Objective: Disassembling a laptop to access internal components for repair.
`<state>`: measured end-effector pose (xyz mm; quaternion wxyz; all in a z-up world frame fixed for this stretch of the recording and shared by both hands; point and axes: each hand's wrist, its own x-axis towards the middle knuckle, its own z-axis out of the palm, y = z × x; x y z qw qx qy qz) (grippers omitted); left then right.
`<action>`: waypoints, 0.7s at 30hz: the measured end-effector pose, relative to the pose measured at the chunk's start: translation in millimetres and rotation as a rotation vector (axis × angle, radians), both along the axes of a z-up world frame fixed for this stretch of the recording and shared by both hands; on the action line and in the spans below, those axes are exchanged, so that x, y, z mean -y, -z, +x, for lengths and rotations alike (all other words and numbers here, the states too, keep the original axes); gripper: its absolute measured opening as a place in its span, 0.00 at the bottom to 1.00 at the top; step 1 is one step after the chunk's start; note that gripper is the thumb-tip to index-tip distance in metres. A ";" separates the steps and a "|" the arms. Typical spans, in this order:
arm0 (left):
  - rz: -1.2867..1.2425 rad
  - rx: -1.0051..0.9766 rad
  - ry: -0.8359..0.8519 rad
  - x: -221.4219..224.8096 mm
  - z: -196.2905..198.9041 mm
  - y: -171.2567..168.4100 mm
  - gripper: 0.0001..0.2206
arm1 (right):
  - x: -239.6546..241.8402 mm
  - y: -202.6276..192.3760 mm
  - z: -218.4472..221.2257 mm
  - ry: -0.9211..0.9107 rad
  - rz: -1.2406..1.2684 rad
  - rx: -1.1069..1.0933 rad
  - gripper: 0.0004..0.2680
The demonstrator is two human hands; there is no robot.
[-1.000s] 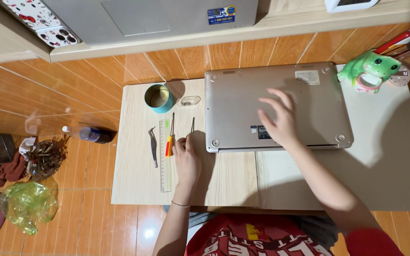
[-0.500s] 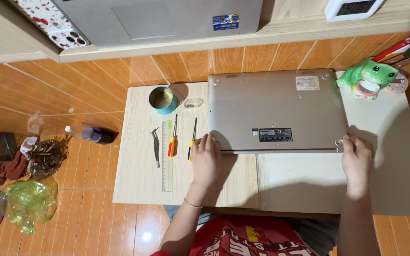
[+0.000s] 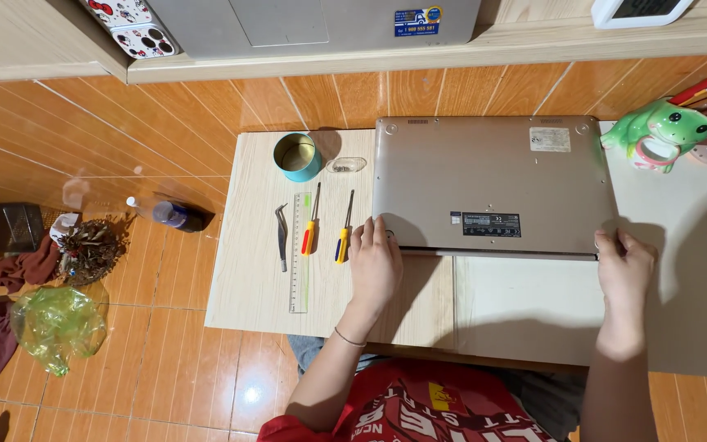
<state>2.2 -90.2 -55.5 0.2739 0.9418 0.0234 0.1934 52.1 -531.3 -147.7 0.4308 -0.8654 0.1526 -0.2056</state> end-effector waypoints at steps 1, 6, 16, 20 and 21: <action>0.001 0.002 0.000 -0.5 -0.2 -4.7 0.22 | -1.4 -1.6 1.1 0.000 0.001 0.002 0.18; -0.169 0.059 0.061 -14.2 -0.3 -27.1 0.18 | 5.2 6.3 2.4 0.028 -0.033 -0.015 0.19; -0.463 0.031 0.348 -54.1 17.5 -95.8 0.18 | 6.7 -51.9 3.6 -0.030 0.506 0.127 0.12; -0.301 0.119 0.310 -54.6 38.8 -94.7 0.20 | -1.4 -84.8 11.3 -0.224 0.677 0.318 0.13; -0.302 0.098 0.239 -55.1 46.5 -92.7 0.20 | -0.6 -89.1 15.9 -0.316 0.718 0.392 0.13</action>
